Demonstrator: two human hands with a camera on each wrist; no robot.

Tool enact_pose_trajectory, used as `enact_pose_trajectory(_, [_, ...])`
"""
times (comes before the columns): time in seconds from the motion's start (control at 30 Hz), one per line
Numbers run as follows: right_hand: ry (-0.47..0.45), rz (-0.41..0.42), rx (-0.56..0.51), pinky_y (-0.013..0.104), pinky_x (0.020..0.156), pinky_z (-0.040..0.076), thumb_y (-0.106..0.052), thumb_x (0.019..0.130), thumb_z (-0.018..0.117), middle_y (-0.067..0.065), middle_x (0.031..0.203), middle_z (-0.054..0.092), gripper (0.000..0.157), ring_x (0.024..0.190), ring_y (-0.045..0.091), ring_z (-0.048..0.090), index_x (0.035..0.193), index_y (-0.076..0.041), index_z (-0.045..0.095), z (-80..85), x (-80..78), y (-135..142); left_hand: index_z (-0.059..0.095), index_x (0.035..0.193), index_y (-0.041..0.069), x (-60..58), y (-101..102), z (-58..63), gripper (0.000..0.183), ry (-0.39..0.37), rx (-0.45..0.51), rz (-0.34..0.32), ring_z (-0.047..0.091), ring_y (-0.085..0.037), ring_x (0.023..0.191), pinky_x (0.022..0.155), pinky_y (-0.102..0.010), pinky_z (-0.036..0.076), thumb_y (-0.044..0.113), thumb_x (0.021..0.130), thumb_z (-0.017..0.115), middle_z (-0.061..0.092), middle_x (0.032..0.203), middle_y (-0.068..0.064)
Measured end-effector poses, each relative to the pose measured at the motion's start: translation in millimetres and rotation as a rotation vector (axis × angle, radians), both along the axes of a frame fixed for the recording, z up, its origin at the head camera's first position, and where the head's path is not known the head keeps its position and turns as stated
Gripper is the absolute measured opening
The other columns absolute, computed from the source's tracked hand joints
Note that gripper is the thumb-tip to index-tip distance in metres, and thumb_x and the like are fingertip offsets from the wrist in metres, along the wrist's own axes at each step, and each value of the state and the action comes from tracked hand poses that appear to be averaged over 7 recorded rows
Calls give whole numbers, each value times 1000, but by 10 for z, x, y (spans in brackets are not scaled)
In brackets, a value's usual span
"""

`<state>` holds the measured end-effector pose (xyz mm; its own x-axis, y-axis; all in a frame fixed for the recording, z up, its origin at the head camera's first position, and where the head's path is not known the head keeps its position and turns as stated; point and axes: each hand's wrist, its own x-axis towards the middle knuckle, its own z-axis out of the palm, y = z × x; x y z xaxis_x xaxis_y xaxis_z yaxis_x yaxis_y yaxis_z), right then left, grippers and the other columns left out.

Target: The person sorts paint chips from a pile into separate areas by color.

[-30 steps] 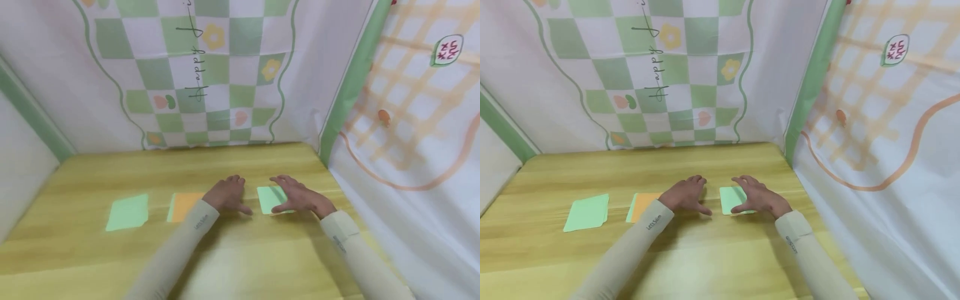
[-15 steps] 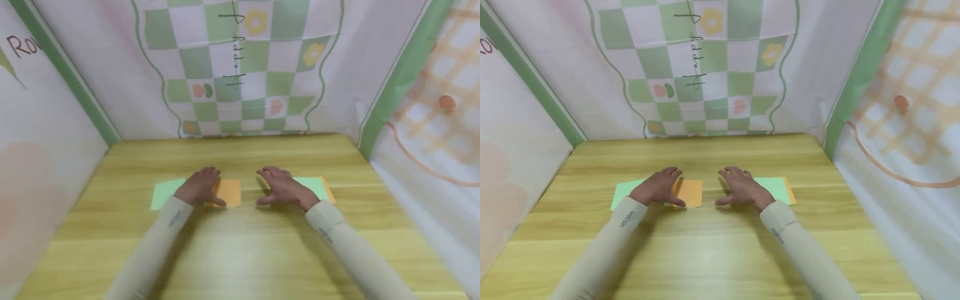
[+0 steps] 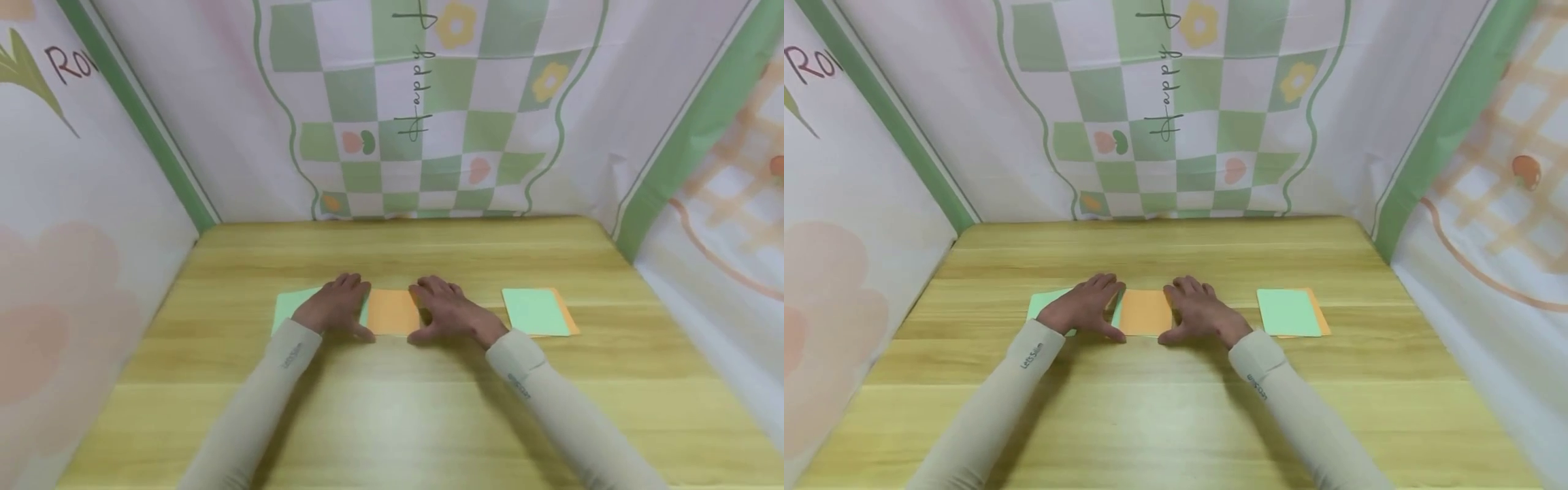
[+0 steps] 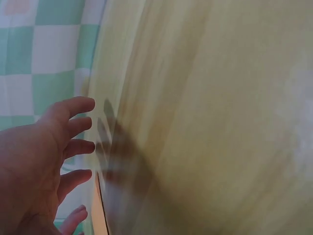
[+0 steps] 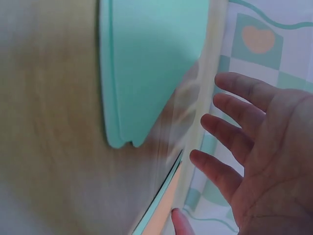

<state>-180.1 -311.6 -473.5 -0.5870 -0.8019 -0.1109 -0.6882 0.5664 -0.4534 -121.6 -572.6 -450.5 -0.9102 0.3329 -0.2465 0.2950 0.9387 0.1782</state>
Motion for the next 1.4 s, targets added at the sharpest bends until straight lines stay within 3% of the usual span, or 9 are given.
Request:
enact_pose_trajectory(0.13, [-18,-8,5,56,109,9,-60,75,68,16,150,19,96,138,31,11,146,-9,28,5,4,17,47,132,13,-4,17,6,96,-1,-5,-2,34,-27,126,105,-42,31,73,59,70,41,131,-5])
enact_pose_trajectory(0.3, [-14,-14,7,55,109,9,-61,75,67,15,150,19,94,139,31,11,145,-10,30,-6,1,32,41,139,11,-17,30,17,101,-44,36,22,20,-30,137,110,-44,20,69,62,71,28,149,-12])
enact_pose_trajectory(0.43, [13,9,-7,55,109,12,-62,75,67,15,148,22,91,137,30,14,143,-10,33,-19,-17,-3,39,140,9,3,4,25,101,-66,73,52,15,-30,139,111,-44,18,65,63,74,22,152,-14])
enact_pose_trajectory(0.63, [22,33,-1,54,109,11,-63,75,66,14,148,23,88,138,30,13,141,-12,35,-28,-42,-70,41,140,11,31,-52,-3,100,-62,92,91,15,-28,140,111,-45,19,65,62,74,21,153,-12])
enact_pose_trajectory(0.9, [28,7,22,54,109,11,-64,74,66,13,147,25,89,138,30,11,140,-13,35,-38,-36,16,39,140,13,-31,4,-48,102,-71,117,67,14,-27,140,111,-45,19,67,61,74,19,153,-11])
enact_pose_trajectory(1.17, [29,18,13,54,109,10,-65,72,66,11,145,25,92,138,31,10,140,-11,35,-50,-43,6,39,141,13,-28,-16,-47,102,-65,128,78,15,-28,140,109,-49,23,67,61,74,18,154,-12])
enact_pose_trajectory(1.4, [18,7,23,53,110,9,-65,73,66,12,147,23,94,138,31,8,141,-10,34,-54,-50,-8,41,138,11,-34,-26,-44,99,-40,135,50,18,-30,138,108,-48,25,65,62,75,20,153,-14])
